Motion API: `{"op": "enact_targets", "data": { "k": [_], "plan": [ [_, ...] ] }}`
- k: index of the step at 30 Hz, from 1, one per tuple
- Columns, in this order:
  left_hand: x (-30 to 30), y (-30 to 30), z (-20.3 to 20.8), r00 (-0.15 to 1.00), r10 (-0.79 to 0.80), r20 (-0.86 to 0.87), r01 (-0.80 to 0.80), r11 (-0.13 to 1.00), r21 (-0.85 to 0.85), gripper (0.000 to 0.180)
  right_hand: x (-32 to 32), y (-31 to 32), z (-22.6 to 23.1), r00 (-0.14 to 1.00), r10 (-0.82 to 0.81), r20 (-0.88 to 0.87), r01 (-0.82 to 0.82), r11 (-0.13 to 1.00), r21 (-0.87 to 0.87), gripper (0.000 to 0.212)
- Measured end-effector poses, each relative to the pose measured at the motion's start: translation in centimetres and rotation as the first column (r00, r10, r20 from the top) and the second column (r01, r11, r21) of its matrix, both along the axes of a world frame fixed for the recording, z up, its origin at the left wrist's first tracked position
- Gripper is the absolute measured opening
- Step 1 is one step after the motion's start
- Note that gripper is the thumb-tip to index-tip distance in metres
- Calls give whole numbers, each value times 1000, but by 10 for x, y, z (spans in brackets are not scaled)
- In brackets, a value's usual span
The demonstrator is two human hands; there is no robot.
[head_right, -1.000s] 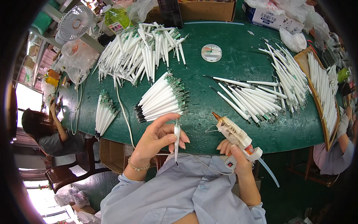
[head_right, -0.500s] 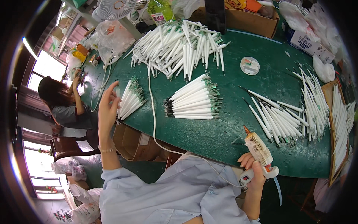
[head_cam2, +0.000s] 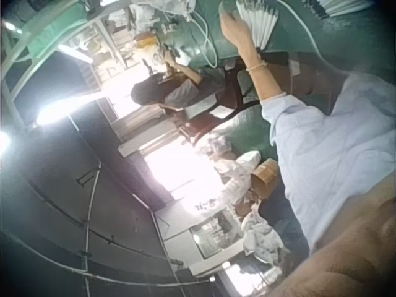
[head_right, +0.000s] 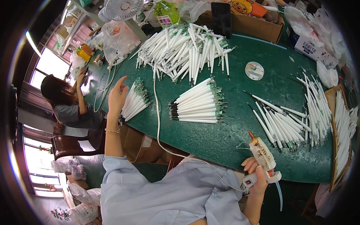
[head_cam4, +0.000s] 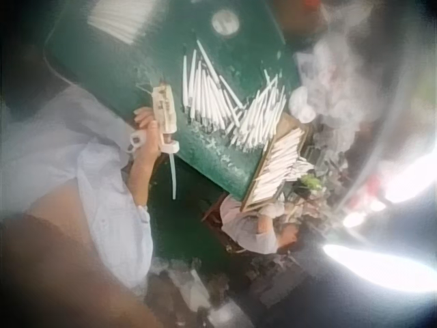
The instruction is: Use a hot glue gun to assemble small white plastic components at a factory workbench.
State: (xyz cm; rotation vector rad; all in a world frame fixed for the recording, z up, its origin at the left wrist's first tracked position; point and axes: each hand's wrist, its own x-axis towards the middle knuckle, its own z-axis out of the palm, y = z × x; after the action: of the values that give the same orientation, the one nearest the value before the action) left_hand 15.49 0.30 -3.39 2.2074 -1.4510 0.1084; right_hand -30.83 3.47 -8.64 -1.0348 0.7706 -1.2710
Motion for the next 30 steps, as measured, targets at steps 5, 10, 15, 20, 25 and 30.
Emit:
{"op": "enact_targets", "data": {
  "k": [5, 10, 15, 20, 25, 30],
  "plan": [
    [-71, -10, 26, 987, -159, -22, 150, 959, -240, 30, -3, 0, -4, 1000, -9, 12, 9, 999, -33, 37],
    [-205, -11, 14, 633, -769, -86, 744, 636, -205, 25, -12, -3, -6, 989, -91, 119, 97, 995, -40, 40],
    [-249, -15, 13, 606, -795, -42, 787, 606, -115, 39, -29, -4, -7, 943, -270, 195, 281, 959, -35, 37],
    [-211, -23, 2, 770, -631, 91, 628, 776, 63, 63, -47, 4, -13, 896, -347, 278, 367, 930, -23, 34],
    [-204, -19, -5, 762, -636, 125, 625, 772, 118, 63, -42, 0, -9, 916, -326, 235, 347, 936, -55, 34],
    [-197, -22, -11, 719, -685, 116, 669, 728, 151, 58, -42, 4, -12, 917, -316, 244, 340, 938, -64, 33]
  ]
}}
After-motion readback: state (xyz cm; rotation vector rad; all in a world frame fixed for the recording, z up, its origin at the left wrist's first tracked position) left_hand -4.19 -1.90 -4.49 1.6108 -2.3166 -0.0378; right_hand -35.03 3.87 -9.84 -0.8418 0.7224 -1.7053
